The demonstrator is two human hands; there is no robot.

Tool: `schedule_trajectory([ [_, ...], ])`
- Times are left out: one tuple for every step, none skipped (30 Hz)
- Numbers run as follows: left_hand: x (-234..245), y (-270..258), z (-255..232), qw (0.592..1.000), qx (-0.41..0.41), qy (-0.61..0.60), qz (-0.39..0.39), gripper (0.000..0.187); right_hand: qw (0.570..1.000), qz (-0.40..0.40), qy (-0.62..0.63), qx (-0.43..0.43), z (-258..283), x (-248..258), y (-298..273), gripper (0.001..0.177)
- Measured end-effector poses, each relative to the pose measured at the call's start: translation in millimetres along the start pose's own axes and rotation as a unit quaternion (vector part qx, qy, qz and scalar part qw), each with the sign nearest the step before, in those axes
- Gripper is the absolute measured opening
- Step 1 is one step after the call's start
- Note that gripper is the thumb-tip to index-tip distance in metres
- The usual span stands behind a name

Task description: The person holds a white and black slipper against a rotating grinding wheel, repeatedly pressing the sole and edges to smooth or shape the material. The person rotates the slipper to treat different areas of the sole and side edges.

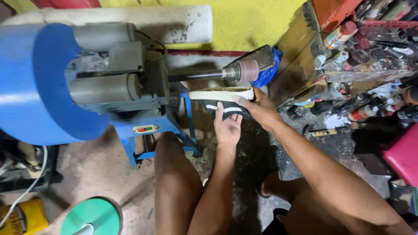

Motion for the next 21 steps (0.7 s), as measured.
schedule_trajectory([
  [-3, 1, -1, 1.000, -0.011, 0.001, 0.013, 0.050, 1.000, -0.002, 0.004, -0.005, 0, 1, 0, 0.051],
  [-5, 1, -5, 0.999, -0.023, 0.004, 0.026, 0.050, 1.000, -0.004, 0.011, -0.011, -2, 1, 0, 0.051],
  [-7, 0, -8, 0.999, -0.035, 0.008, 0.039, 0.050, 1.000, -0.006, 0.018, -0.016, -3, 0, -1, 0.051],
  [-6, 1, -7, 0.999, -0.030, -0.003, 0.025, 0.049, 1.000, -0.019, 0.007, -0.018, -4, 1, -1, 0.050],
  [-5, 1, -3, 1.000, -0.024, -0.014, 0.011, 0.049, 0.999, -0.031, -0.004, -0.019, -4, 2, -1, 0.049],
  [-7, 3, -2, 0.999, -0.020, -0.026, 0.000, 0.048, 0.999, -0.044, -0.016, -0.017, -2, 4, 1, 0.047],
  [-8, 3, -3, 1.000, -0.022, -0.007, -0.002, 0.048, 0.998, -0.046, -0.020, -0.026, -3, 3, 2, 0.049],
  [-9, 1, -1, 1.000, -0.023, 0.011, -0.005, 0.048, 0.998, -0.050, -0.024, -0.036, -4, 5, 3, 0.051],
  [-10, 1, -1, 0.999, -0.023, 0.029, -0.008, 0.049, 0.997, -0.053, -0.029, -0.046, -6, 6, 4, 0.053],
  [-9, 1, 1, 0.999, -0.018, 0.029, -0.021, 0.048, 0.998, -0.053, -0.022, -0.035, -5, 6, 4, 0.051],
  [-7, 1, 4, 0.999, -0.013, 0.028, -0.034, 0.048, 0.998, -0.052, -0.015, -0.025, -4, 6, 5, 0.049],
  [-7, 3, 5, 0.999, -0.012, 0.026, -0.046, 0.048, 0.999, -0.048, -0.010, -0.012, -2, 6, 8, 0.048],
  [-9, 6, 6, 0.999, -0.016, 0.019, -0.046, 0.049, 0.999, -0.052, -0.014, -0.009, -1, 7, 11, 0.047],
  [-10, 7, 6, 0.999, -0.018, 0.014, -0.049, 0.050, 0.998, -0.057, -0.015, -0.009, -2, 7, 12, 0.047],
  [-10, 6, 6, 0.998, -0.020, 0.009, -0.052, 0.051, 0.998, -0.062, -0.017, -0.009, -3, 7, 12, 0.047],
  [-13, 5, 5, 0.999, -0.030, 0.007, -0.042, 0.051, 0.998, -0.068, -0.012, -0.012, -5, 8, 12, 0.046],
  [-16, 4, 3, 0.999, -0.039, 0.005, -0.033, 0.051, 0.997, -0.074, -0.008, -0.014, -5, 7, 11, 0.046],
  [-23, 5, 2, 0.999, -0.049, 0.002, -0.020, 0.052, 0.997, -0.080, -0.003, -0.013, -3, 7, 13, 0.046],
  [-30, 6, 1, 0.999, -0.054, 0.008, -0.006, 0.051, 0.996, -0.083, 0.008, -0.013, -1, 7, 14, 0.046],
  [-34, 4, -1, 0.998, -0.058, 0.013, 0.003, 0.051, 0.996, -0.085, 0.018, -0.016, -1, 6, 13, 0.045],
  [-38, 2, -3, 0.998, -0.063, 0.019, 0.012, 0.051, 0.996, -0.086, 0.029, -0.019, -1, 6, 11, 0.045],
])
Point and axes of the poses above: each hand's wrist, its own y-axis towards the middle knuckle, its own x-axis out of the back of the hand, z = x × y, the point moved 10 cm from there along y, towards the middle knuckle, and after that the axes turned 6 degrees about -x, right-handed, at the moved point
